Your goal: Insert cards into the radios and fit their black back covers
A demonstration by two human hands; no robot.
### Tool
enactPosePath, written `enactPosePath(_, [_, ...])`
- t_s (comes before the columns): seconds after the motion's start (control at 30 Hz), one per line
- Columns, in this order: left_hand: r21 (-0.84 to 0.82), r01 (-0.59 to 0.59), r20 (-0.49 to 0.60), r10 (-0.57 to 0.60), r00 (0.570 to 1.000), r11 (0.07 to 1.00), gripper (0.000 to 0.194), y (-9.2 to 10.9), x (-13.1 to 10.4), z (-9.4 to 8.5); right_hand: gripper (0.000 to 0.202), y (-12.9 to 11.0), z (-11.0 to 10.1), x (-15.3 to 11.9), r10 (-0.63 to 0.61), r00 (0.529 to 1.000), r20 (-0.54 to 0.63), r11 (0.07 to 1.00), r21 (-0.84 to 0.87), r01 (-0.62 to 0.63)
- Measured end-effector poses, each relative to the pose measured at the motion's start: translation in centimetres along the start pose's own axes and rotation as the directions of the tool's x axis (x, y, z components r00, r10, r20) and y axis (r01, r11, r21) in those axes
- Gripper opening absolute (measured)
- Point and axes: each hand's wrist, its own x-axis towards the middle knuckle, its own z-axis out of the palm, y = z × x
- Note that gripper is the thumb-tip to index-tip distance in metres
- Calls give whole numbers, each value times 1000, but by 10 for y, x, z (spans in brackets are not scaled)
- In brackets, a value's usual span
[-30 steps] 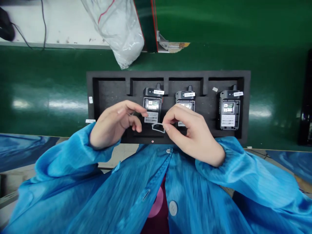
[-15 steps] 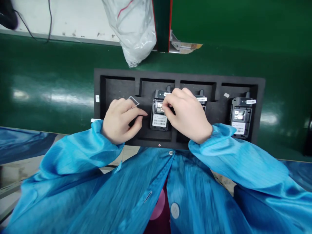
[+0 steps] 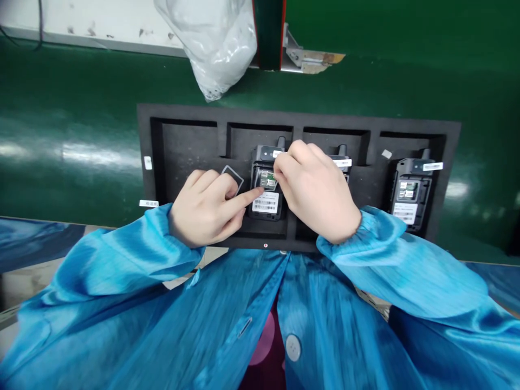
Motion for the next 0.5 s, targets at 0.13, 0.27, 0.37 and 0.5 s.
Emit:
enactPosePath(0.13, [22,12,15,-12,1000,1000,42,1,1,0,25,-1,-2,-1,1,1000,30,1000,-32,0])
enactPosePath(0.27, [48,5,-17,-5,1000,999,43,2,1,0,25,-2,-3,-1,-7,999,50,999,-53,10])
enactPosePath(0.37, [46,14,-1,-14,1000,999,42,3,1,1,25,-3,-2,0,-18,999,42,997,-78,21])
enactPosePath(0.5, [57,11,18,-12,1000,998,42,4,0,2,15,-4,-3,-2,-1,1000,-2,997,-80,0])
